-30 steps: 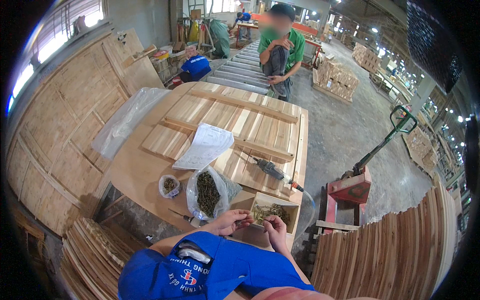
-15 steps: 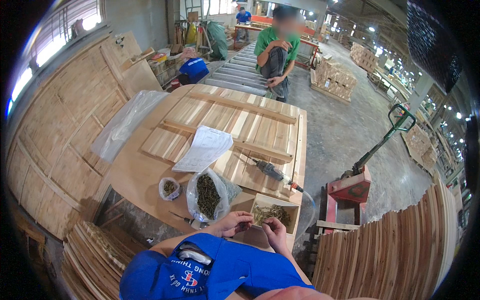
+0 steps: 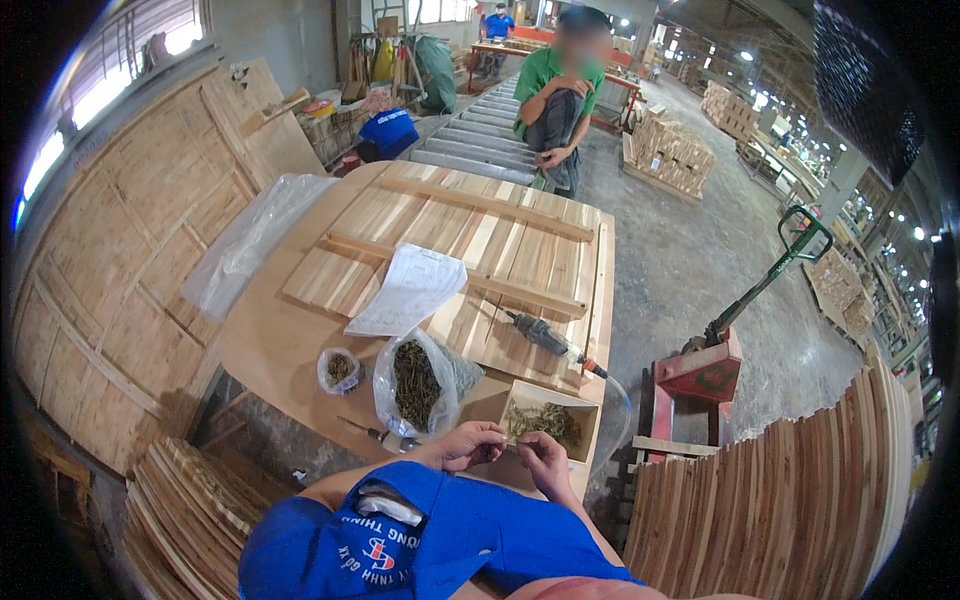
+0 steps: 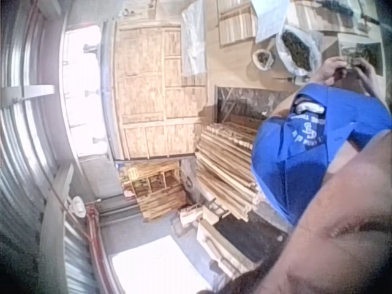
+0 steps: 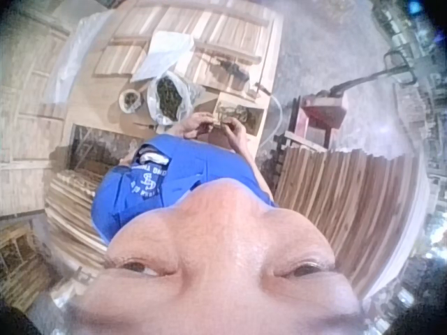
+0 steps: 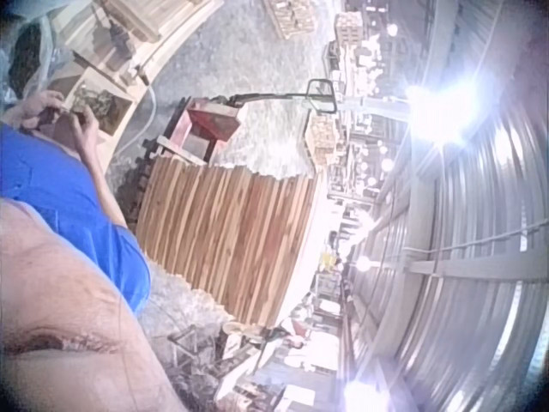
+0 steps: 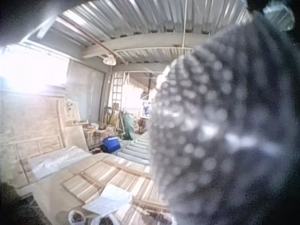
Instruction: The person sorts small metal fasteners by hand from a plastic bag into a small wooden box on a workbench. They repeatedly pick up fasteners and place them into the box while other workers move in the background.
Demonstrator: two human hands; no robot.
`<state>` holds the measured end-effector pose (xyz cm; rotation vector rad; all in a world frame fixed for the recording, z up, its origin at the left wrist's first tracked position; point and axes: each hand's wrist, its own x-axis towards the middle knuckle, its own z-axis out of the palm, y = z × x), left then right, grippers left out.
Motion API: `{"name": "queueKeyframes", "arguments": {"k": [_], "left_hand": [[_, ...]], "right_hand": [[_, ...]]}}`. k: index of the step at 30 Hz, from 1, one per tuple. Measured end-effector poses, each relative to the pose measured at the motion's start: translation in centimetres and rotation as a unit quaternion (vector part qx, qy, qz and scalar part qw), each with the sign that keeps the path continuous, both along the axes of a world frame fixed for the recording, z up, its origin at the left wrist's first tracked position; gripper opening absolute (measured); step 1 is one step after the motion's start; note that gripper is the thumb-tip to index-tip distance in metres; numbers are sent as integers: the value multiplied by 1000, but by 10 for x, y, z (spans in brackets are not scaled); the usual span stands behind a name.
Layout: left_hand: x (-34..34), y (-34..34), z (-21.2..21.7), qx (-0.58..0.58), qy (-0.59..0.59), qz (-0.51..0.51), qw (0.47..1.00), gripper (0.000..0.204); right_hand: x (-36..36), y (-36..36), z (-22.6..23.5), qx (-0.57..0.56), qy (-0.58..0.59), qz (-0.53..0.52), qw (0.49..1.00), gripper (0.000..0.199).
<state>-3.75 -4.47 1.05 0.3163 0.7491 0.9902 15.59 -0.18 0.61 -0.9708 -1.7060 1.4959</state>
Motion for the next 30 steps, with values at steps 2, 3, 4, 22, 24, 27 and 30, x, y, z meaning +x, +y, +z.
{"name": "queueKeyframes", "arguments": {"k": [2,3,4,22,24,27,30], "left_hand": [[1,-2,0,-7,0,-6,1000,7],[2,-2,0,-8,-3,-2,1000,7],[1,-1,1,-9,-4,2,1000,7],[8,0,2,53,117,79,989,13],[9,0,1,64,158,84,982,14],[13,-1,7,94,254,91,958,16],[14,-1,11,143,372,95,912,19]], "right_hand": [[1,0,1,-19,1,8,1000,8],[2,0,2,-38,3,11,999,7],[1,0,3,-57,7,14,998,7],[-11,-5,1,-203,141,42,968,7],[-11,-5,2,-202,134,37,969,10],[-13,-5,3,-191,146,13,971,14],[-14,-5,11,-182,145,10,972,20]]}}
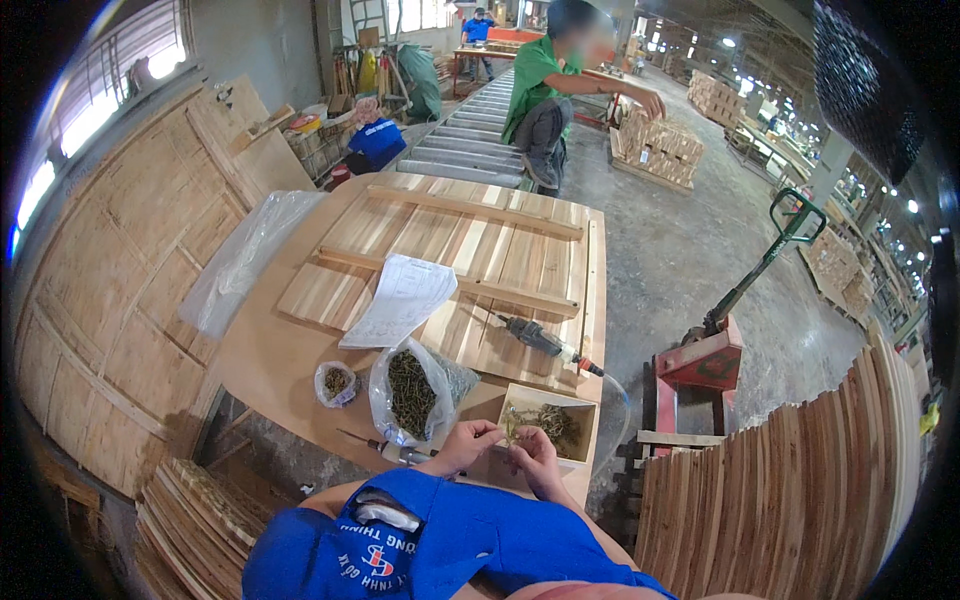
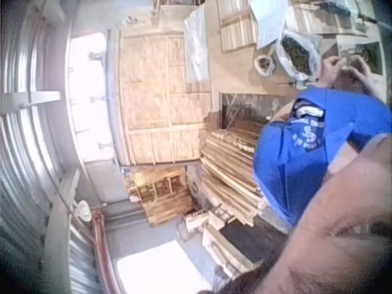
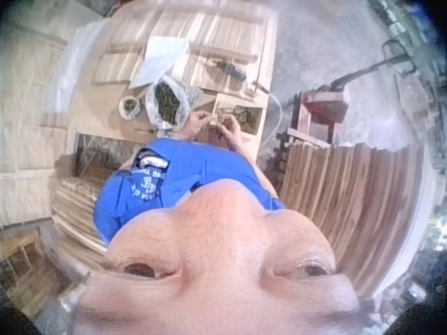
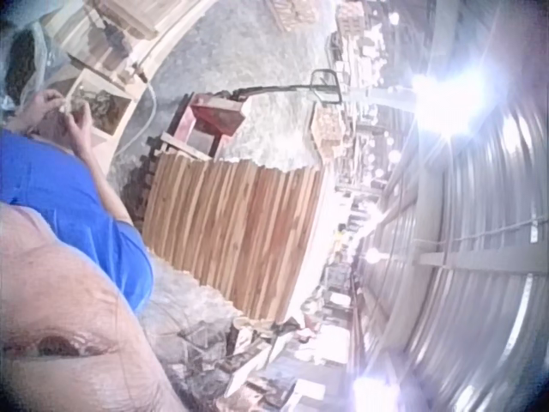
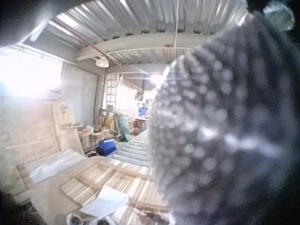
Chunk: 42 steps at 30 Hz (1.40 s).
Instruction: The person sorts small metal fasteners by hand from a plastic bag into a small wooden box on a workbench. They repeatedly pick up fasteners and place them into the box while other workers move in the background.
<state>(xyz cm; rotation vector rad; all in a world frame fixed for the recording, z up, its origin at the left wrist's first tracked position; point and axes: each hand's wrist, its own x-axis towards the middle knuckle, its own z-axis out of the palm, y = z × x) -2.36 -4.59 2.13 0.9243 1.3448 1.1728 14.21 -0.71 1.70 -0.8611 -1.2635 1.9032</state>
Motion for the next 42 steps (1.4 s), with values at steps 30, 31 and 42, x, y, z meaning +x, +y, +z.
{"name": "queueKeyframes", "arguments": {"k": [30,31,42], "left_hand": [[0,-9,22,64,165,-10,984,18],[-1,-9,21,63,165,-11,984,17],[-6,-1,-11,6,-11,-22,1000,19]], "right_hand": [[5,10,7,402,-272,71,871,16],[4,10,8,386,-275,76,877,15],[18,18,20,429,-309,-27,848,13]]}}
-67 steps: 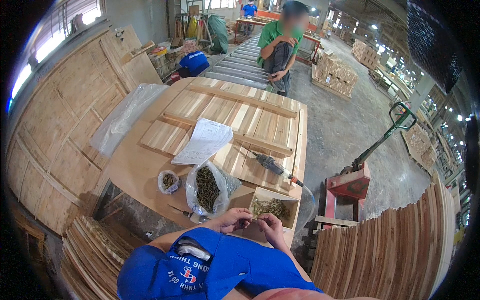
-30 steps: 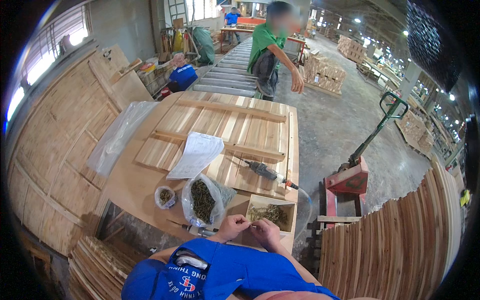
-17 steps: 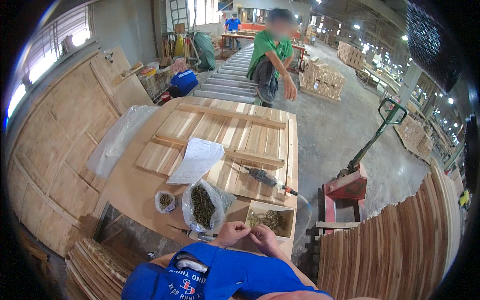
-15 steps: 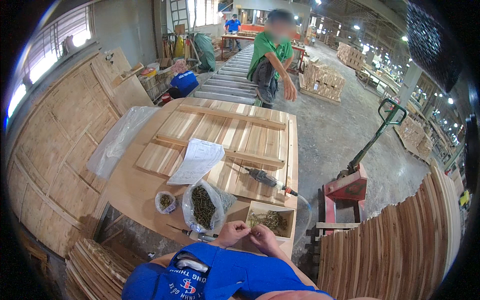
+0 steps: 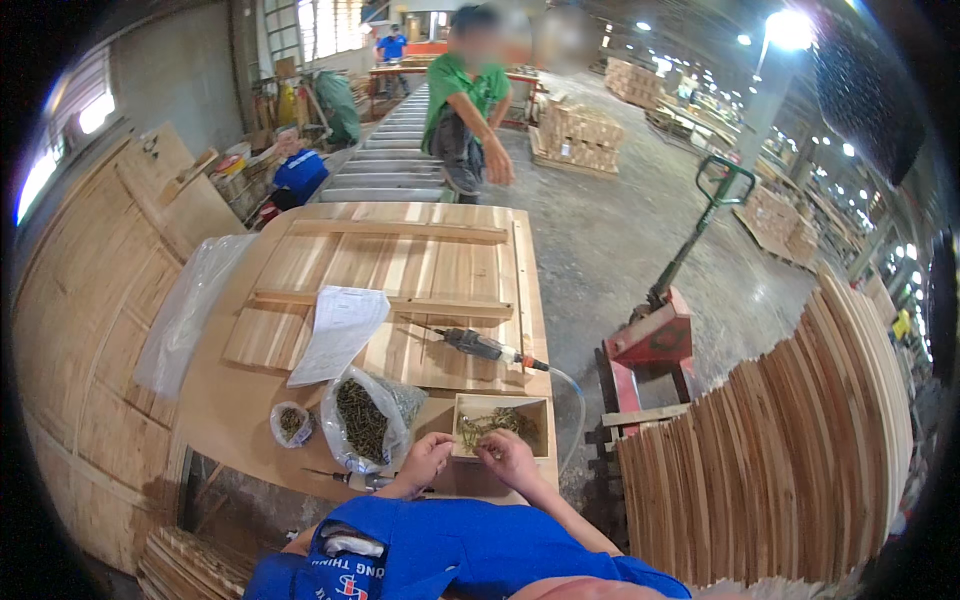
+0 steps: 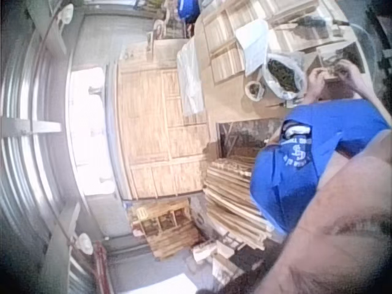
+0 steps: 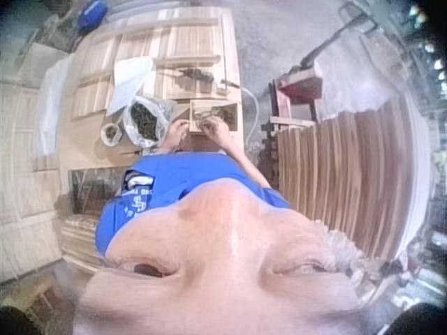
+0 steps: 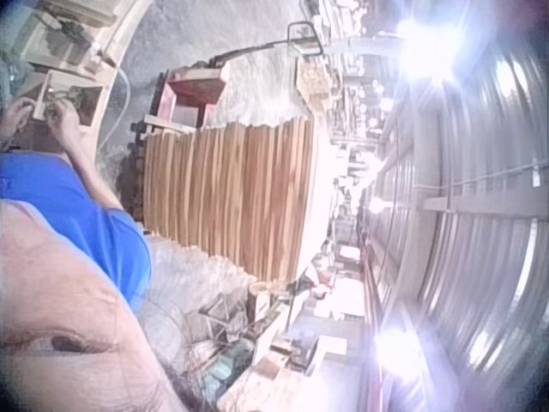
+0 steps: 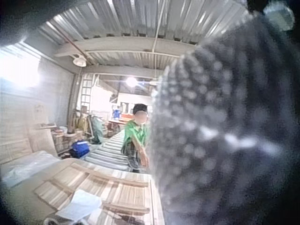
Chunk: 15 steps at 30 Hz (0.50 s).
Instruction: The person sorts small metal fasteners by hand from a plastic bag into a small wooden box on a workbench. They repeatedly pick up fasteners and place them into the box while other workers move in the background.
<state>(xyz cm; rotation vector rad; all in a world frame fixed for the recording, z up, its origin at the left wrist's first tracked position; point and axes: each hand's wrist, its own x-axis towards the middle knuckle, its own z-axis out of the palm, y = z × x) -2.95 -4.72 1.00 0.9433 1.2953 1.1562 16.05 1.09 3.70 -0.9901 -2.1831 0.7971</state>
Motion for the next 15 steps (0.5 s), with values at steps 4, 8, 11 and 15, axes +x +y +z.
{"name": "queueKeyframes", "arguments": {"k": [4,8,11,15], "left_hand": [[-2,2,-5,-148,-256,-25,955,22],[2,1,4,-178,-275,-42,944,20],[4,2,8,-179,-255,-43,949,19],[-3,1,2,-147,-264,-26,953,18]], "right_hand": [[20,18,-6,96,-29,-111,989,19],[22,17,0,66,9,-125,990,19],[12,11,-9,16,43,-41,998,17],[-5,5,-22,14,64,22,998,13]]}}
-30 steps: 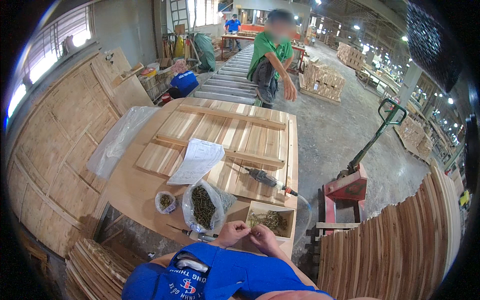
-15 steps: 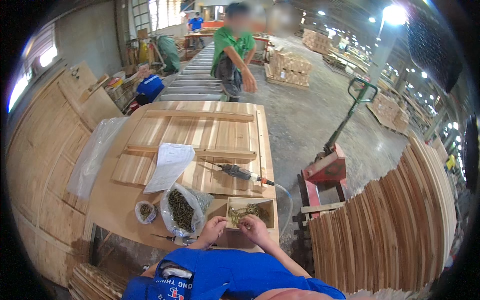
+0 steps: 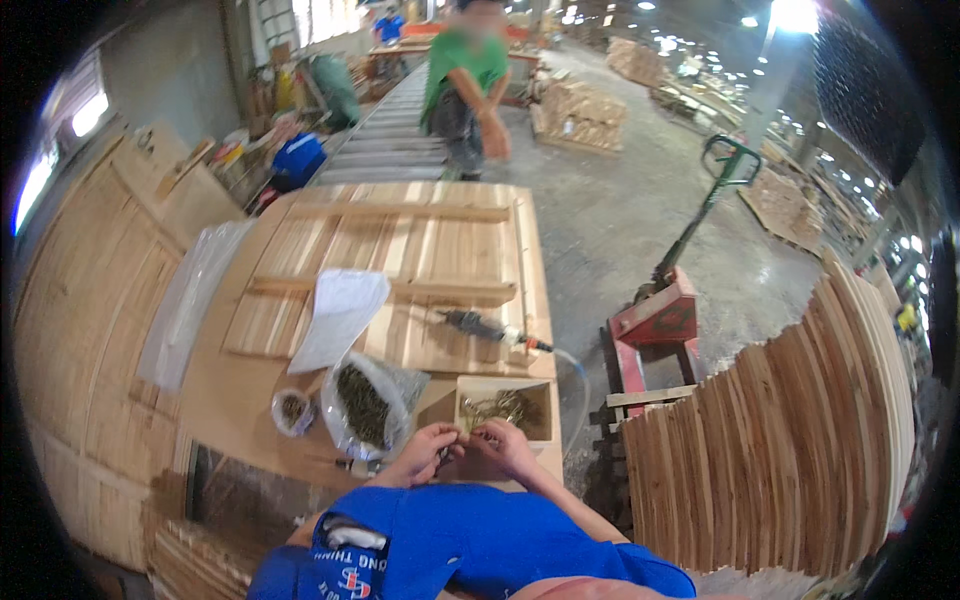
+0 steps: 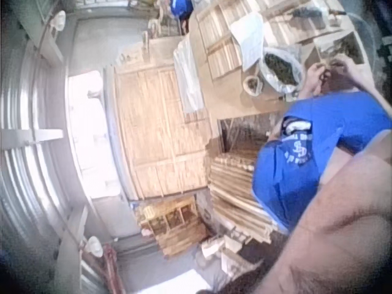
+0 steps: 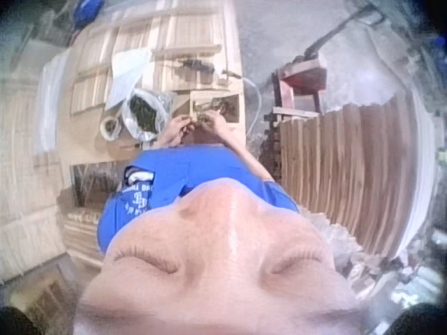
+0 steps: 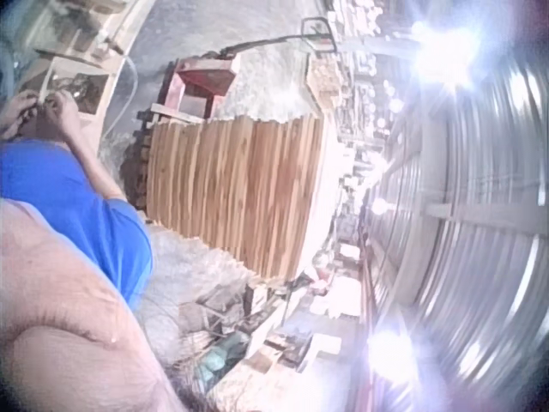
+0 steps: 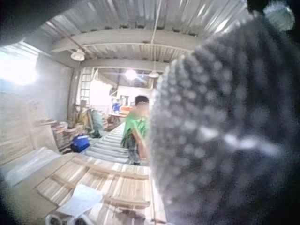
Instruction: The person sorts small metal fasteners by hand from a plastic bag into a small wooden box on a workbench. They repeatedly pick up fasteners and place them into the box while other workers move in the background.
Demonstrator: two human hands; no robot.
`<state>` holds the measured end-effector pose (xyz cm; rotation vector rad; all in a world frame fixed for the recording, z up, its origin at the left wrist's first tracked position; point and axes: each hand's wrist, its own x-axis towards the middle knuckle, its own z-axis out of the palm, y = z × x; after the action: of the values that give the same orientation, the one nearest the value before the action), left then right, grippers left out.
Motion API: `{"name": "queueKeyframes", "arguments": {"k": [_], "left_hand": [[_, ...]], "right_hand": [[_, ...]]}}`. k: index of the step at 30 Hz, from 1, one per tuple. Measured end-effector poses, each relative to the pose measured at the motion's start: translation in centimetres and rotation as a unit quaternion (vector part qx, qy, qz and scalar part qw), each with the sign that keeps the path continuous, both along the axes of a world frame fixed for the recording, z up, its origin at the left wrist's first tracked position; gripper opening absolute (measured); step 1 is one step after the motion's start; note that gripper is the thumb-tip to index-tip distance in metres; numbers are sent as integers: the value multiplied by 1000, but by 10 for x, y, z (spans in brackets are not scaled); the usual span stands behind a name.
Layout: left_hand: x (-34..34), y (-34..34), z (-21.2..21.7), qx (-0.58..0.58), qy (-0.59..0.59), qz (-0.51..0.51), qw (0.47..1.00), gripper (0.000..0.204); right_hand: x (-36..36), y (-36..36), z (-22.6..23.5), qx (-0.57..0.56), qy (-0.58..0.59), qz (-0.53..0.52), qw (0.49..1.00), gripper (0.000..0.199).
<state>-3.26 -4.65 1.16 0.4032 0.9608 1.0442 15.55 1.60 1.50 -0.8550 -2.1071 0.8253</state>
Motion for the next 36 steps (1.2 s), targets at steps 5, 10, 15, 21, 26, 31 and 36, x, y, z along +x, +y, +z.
{"name": "queueKeyframes", "arguments": {"k": [5,10,15,21,26,31,36], "left_hand": [[-7,-3,-6,-19,-50,38,998,17],[-24,-21,-11,-23,-68,67,995,18],[-49,-50,-4,-22,-88,90,992,17],[-111,-94,2,-59,-51,147,986,14],[-158,-113,6,-25,-41,135,990,12],[-196,-117,8,-33,-45,117,992,11],[-222,-108,7,-13,-78,92,993,11]], "right_hand": [[-9,0,7,-19,-12,5,1000,8],[-37,-7,27,-76,-7,26,997,9],[-82,-17,31,-65,5,76,995,9],[-169,-28,31,-109,-39,156,981,24],[-243,-5,5,111,-176,112,972,43],[-274,0,4,115,-298,52,946,43],[-283,-1,2,154,-336,6,929,39]]}}
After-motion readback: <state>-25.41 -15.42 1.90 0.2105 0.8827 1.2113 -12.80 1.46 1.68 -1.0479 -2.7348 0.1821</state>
